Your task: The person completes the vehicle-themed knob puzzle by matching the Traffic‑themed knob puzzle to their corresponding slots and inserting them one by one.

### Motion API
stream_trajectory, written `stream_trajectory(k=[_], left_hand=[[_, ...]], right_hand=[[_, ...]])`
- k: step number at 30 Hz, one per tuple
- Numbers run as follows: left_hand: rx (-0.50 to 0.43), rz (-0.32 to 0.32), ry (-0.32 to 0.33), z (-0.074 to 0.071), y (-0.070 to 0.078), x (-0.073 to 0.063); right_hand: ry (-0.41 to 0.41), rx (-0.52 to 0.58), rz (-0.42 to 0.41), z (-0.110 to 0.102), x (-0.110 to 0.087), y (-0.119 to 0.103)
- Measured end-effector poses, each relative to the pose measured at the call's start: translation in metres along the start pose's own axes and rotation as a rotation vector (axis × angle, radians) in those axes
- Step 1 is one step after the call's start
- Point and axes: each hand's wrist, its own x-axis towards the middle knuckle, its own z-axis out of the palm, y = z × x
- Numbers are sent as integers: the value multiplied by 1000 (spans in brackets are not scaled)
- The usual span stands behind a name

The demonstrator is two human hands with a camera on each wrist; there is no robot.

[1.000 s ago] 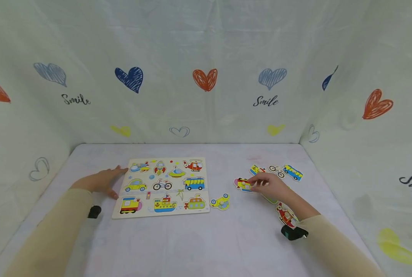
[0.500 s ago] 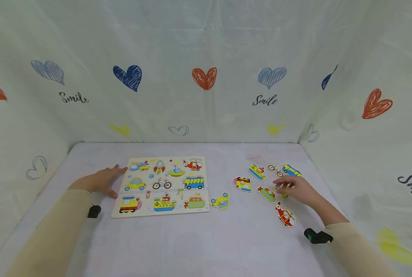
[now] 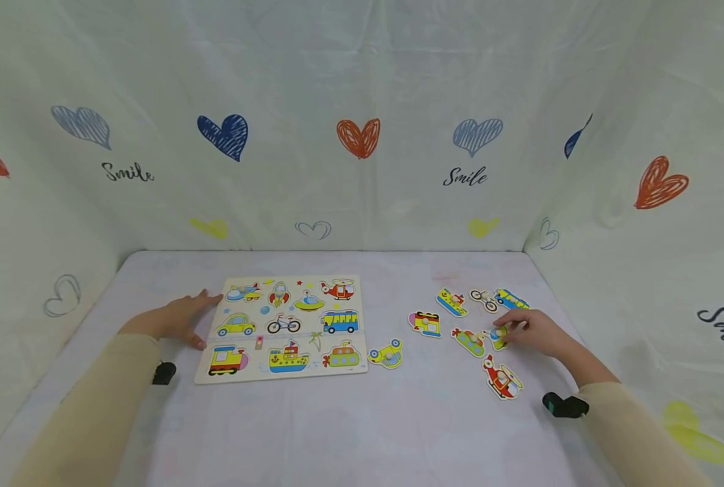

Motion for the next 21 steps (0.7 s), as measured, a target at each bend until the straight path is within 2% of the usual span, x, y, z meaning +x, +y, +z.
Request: stream_trajectory(k=[6, 15, 21], left_hand=[[-5, -28, -10, 1, 1, 1], [-17, -62, -15, 2, 0, 3], [-10, -62, -9, 2, 1, 2]], right_hand=[[-23, 13, -8, -2, 7, 11], [-80, 47, -16, -6, 17, 13], [-105, 52, -21, -6, 20, 14]])
